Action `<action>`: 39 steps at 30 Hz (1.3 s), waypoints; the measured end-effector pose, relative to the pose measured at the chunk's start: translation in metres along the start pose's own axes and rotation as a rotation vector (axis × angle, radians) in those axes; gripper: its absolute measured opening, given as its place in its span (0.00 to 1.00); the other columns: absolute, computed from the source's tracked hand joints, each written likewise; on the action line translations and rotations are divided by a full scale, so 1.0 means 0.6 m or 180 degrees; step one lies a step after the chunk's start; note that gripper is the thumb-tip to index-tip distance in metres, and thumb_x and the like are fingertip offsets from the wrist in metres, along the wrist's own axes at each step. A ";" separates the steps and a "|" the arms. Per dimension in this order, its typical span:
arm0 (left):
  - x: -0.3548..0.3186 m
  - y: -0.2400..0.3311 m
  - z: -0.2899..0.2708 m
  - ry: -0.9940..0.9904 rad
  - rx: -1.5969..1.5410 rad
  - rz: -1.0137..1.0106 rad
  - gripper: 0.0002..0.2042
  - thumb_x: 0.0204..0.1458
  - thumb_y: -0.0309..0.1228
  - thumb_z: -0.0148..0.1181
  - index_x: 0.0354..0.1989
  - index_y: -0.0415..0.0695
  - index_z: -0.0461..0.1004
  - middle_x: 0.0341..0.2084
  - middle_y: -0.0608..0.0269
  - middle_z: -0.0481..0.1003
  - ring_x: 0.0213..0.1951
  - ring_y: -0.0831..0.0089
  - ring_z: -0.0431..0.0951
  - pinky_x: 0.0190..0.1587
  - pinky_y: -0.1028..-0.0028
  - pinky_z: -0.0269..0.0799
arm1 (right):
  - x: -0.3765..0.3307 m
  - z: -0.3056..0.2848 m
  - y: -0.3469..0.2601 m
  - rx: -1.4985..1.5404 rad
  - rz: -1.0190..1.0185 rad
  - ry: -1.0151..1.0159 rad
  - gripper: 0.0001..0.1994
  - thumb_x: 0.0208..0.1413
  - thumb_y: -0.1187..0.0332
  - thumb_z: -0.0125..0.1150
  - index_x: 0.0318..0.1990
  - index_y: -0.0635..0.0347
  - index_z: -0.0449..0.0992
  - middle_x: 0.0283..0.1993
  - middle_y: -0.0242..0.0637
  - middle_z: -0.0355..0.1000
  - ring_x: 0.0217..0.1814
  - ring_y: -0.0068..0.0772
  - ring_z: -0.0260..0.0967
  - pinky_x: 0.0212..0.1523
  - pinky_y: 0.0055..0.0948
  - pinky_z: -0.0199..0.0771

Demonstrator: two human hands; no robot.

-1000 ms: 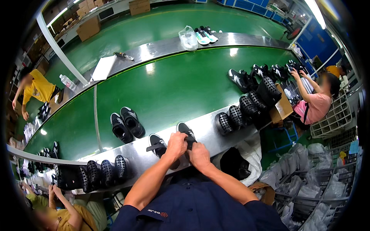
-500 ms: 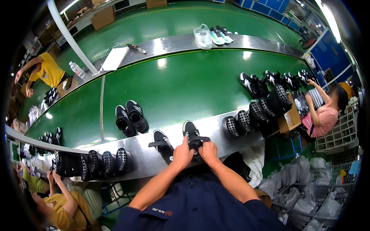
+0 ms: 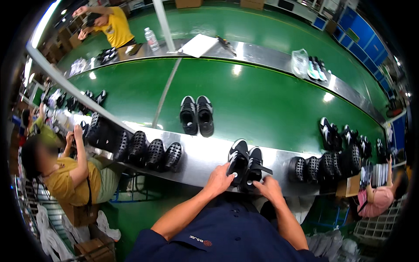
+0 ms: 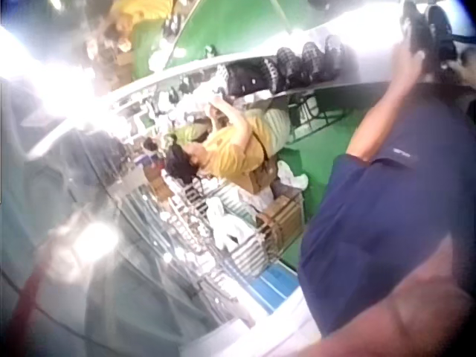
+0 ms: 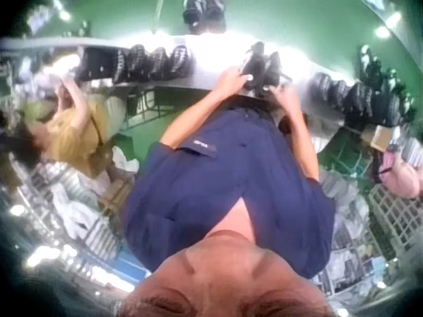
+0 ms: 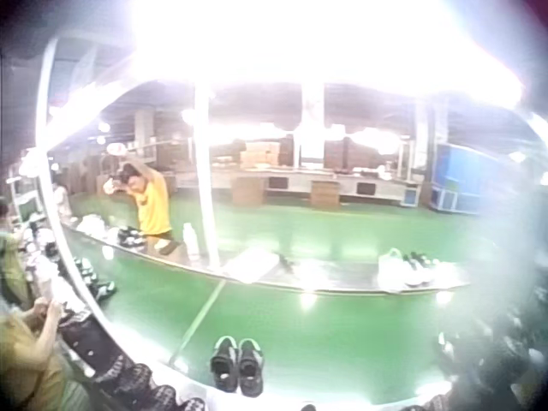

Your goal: The person retrieves plastic shoe inserts from a large bag, inserts them into sneakers by hand, fastens the straps, and places the shoes onto the conveyor belt.

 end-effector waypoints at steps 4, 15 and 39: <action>-0.102 0.071 -0.203 0.1772 0.1732 0.0843 0.07 0.53 0.30 0.60 0.39 0.43 0.76 0.31 0.55 0.72 0.37 0.56 0.73 0.38 0.60 0.71 | -0.085 -0.056 0.004 -0.0389 -0.0150 -0.0209 0.22 0.52 0.52 0.67 0.29 0.68 0.76 0.28 0.48 0.78 0.31 0.44 0.78 0.36 0.38 0.75; -0.155 0.013 -0.387 0.2933 0.2592 0.0332 0.22 0.41 0.29 0.74 0.46 0.38 0.76 0.39 0.55 0.70 0.41 0.54 0.71 0.43 0.60 0.71 | -0.106 -0.020 -0.165 0.0533 -0.0339 -0.0747 0.20 0.57 0.54 0.63 0.28 0.66 0.75 0.23 0.43 0.76 0.26 0.42 0.74 0.33 0.36 0.72; -0.002 0.072 -0.015 0.0260 -0.1538 -0.0883 0.10 0.51 0.30 0.66 0.38 0.38 0.77 0.23 0.64 0.75 0.24 0.75 0.72 0.29 0.71 0.70 | -0.175 -0.045 -0.199 -0.0210 -0.1204 0.0430 0.22 0.56 0.51 0.64 0.34 0.66 0.69 0.26 0.54 0.75 0.29 0.58 0.76 0.28 0.50 0.74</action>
Point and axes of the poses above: each hand's wrist, its own x-axis towards the middle knuckle, its own z-axis out of the palm, y = z × x, the point moved 7 cm from there along x, towards the middle knuckle
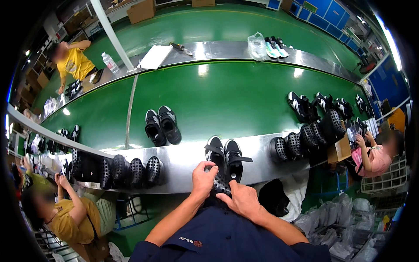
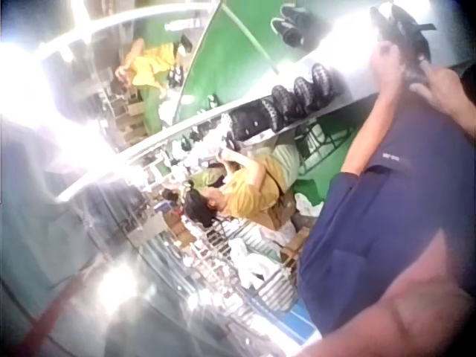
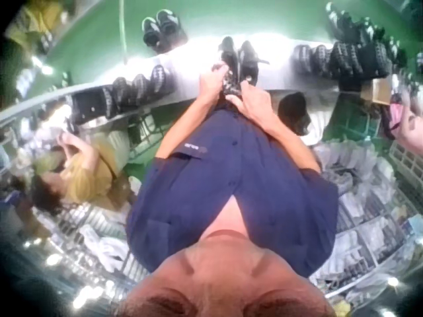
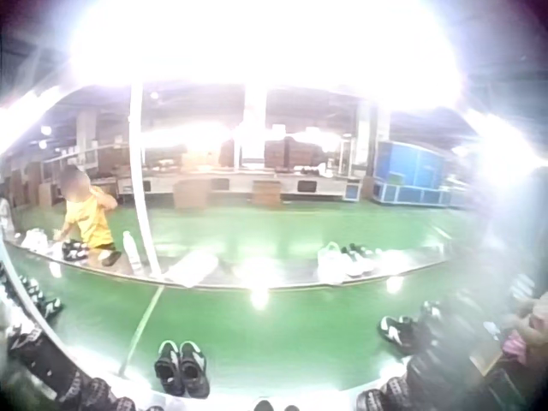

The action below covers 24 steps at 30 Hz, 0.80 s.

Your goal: The person retrieves plastic shoe inserts from a large bag, inserts them into sneakers by hand, fastens the straps, and places the shoes onto the conveyor belt.

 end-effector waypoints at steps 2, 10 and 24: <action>0.030 -0.017 0.000 0.0196 0.0567 0.0398 0.13 0.51 0.32 0.67 0.40 0.38 0.76 0.26 0.59 0.76 0.28 0.68 0.74 0.33 0.67 0.71 | 0.008 0.012 0.031 0.0052 0.0102 0.0038 0.21 0.56 0.53 0.64 0.34 0.66 0.70 0.25 0.54 0.75 0.29 0.58 0.76 0.29 0.50 0.74; 0.106 0.013 0.041 -0.0415 0.2752 0.2601 0.06 0.45 0.25 0.58 0.29 0.35 0.75 0.31 0.42 0.73 0.38 0.44 0.73 0.43 0.52 0.70 | 0.082 0.035 0.053 -0.0548 0.0346 0.0034 0.13 0.55 0.63 0.61 0.33 0.67 0.71 0.23 0.52 0.76 0.27 0.56 0.77 0.30 0.49 0.76; 0.140 0.003 0.033 -0.1416 0.2156 0.1679 0.11 0.46 0.28 0.56 0.34 0.35 0.79 0.28 0.39 0.78 0.33 0.48 0.81 0.38 0.60 0.76 | 0.149 0.158 0.057 -0.0978 -0.0468 0.1023 0.04 0.50 0.71 0.58 0.30 0.60 0.70 0.28 0.43 0.73 0.29 0.41 0.75 0.27 0.35 0.77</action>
Point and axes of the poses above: each hand's wrist, its own x-axis towards the middle knuckle, its own z-axis out of the palm, y = z × x, the point moved 7 cm from there along x, towards the middle knuckle
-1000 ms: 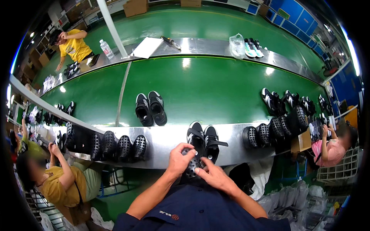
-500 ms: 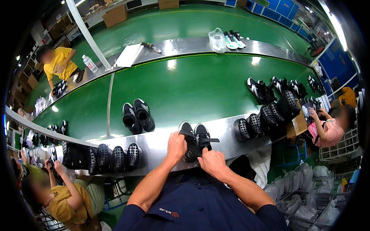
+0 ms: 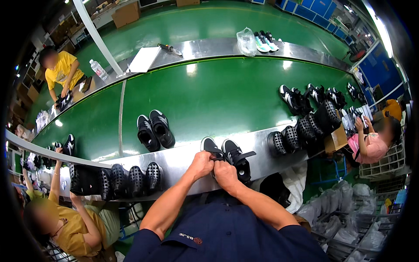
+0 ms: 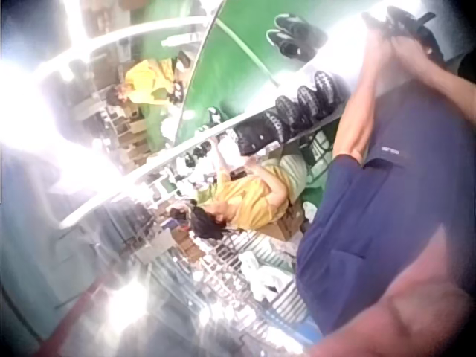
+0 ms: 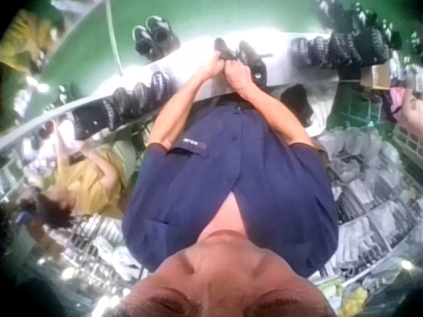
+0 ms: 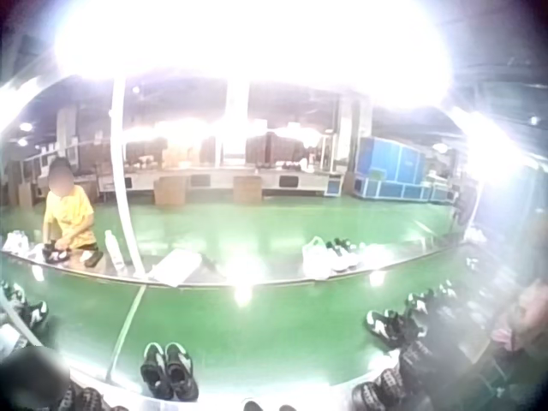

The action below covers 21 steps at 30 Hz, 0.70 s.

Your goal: The person retrieves plastic shoe inserts from a large bag, inserts them into sneakers by hand, fastens the straps, and places the shoes onto the conveyor belt.

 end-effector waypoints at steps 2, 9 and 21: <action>-0.004 0.000 -0.007 0.0036 0.0180 0.0000 0.12 0.47 0.30 0.59 0.35 0.34 0.78 0.31 0.42 0.78 0.35 0.49 0.80 0.40 0.59 0.75 | 0.000 -0.014 0.007 0.0563 0.0151 0.0039 0.05 0.54 0.71 0.59 0.31 0.61 0.70 0.28 0.44 0.72 0.31 0.46 0.74 0.31 0.40 0.76; -0.101 0.016 -0.020 0.0477 0.0257 -0.1284 0.25 0.46 0.42 0.68 0.42 0.30 0.73 0.36 0.36 0.77 0.41 0.39 0.78 0.46 0.52 0.73 | -0.111 -0.154 0.146 0.0611 0.1823 0.0791 0.14 0.53 0.69 0.63 0.44 0.66 0.71 0.36 0.50 0.71 0.42 0.58 0.69 0.47 0.49 0.70; -0.110 0.035 -0.013 0.0434 0.1135 -0.0965 0.25 0.49 0.34 0.64 0.54 0.34 0.70 0.38 0.39 0.75 0.43 0.42 0.76 0.46 0.53 0.73 | -0.053 -0.011 0.161 0.1531 0.1716 -0.0179 0.12 0.59 0.64 0.56 0.39 0.67 0.76 0.33 0.56 0.70 0.42 0.59 0.68 0.45 0.48 0.69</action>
Point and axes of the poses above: each hand's wrist, its own x-axis towards the middle knuckle, its own z-axis out of the palm, y = z × x, the point moved 7 cm from there along x, towards the middle knuckle
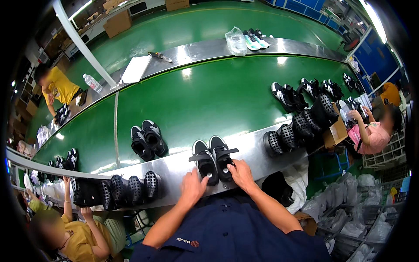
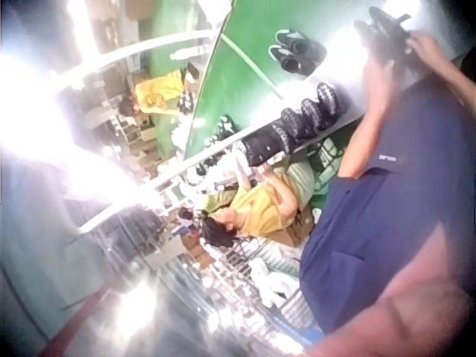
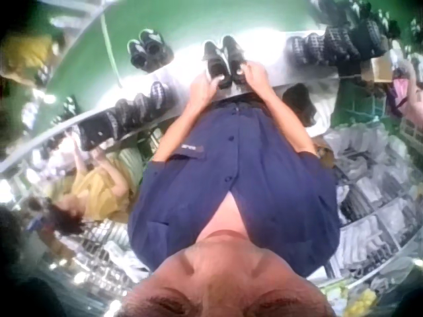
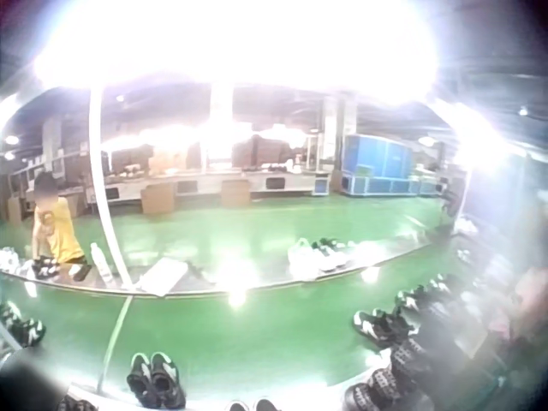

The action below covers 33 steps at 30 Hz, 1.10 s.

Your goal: The person retrieves plastic shoe inserts from a large bag, inserts them into sneakers by hand, fastens the straps, and places the shoes onto the conveyor belt.

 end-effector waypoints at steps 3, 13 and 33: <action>-0.053 0.039 -0.013 0.0050 -0.0159 0.1386 0.28 0.48 0.32 0.67 0.57 0.36 0.67 0.42 0.43 0.74 0.47 0.44 0.72 0.49 0.56 0.71 | -0.022 -0.002 -0.002 0.0401 -0.0187 0.0235 0.13 0.60 0.65 0.54 0.41 0.68 0.76 0.36 0.55 0.72 0.43 0.59 0.69 0.46 0.50 0.69; 0.015 0.088 0.083 -0.1073 0.0240 0.1086 0.31 0.50 0.39 0.68 0.63 0.51 0.64 0.35 0.38 0.76 0.40 0.44 0.76 0.43 0.55 0.73 | -0.015 0.009 -0.003 0.0152 -0.0033 0.0272 0.14 0.58 0.64 0.58 0.45 0.66 0.78 0.41 0.56 0.73 0.45 0.59 0.71 0.47 0.48 0.71; 0.026 -0.038 0.084 -0.0884 -0.0731 -0.1149 0.44 0.48 0.36 0.61 0.73 0.37 0.45 0.52 0.33 0.73 0.55 0.43 0.75 0.58 0.56 0.70 | 0.049 0.054 -0.200 -0.2211 -0.1647 0.0121 0.36 0.45 0.66 0.68 0.65 0.56 0.64 0.58 0.49 0.67 0.66 0.57 0.59 0.67 0.63 0.52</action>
Point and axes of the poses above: each hand's wrist, its own x-axis towards the middle knuckle, its own z-axis out of the palm, y = z × x, the point moved 7 cm from there along x, towards the middle knuckle
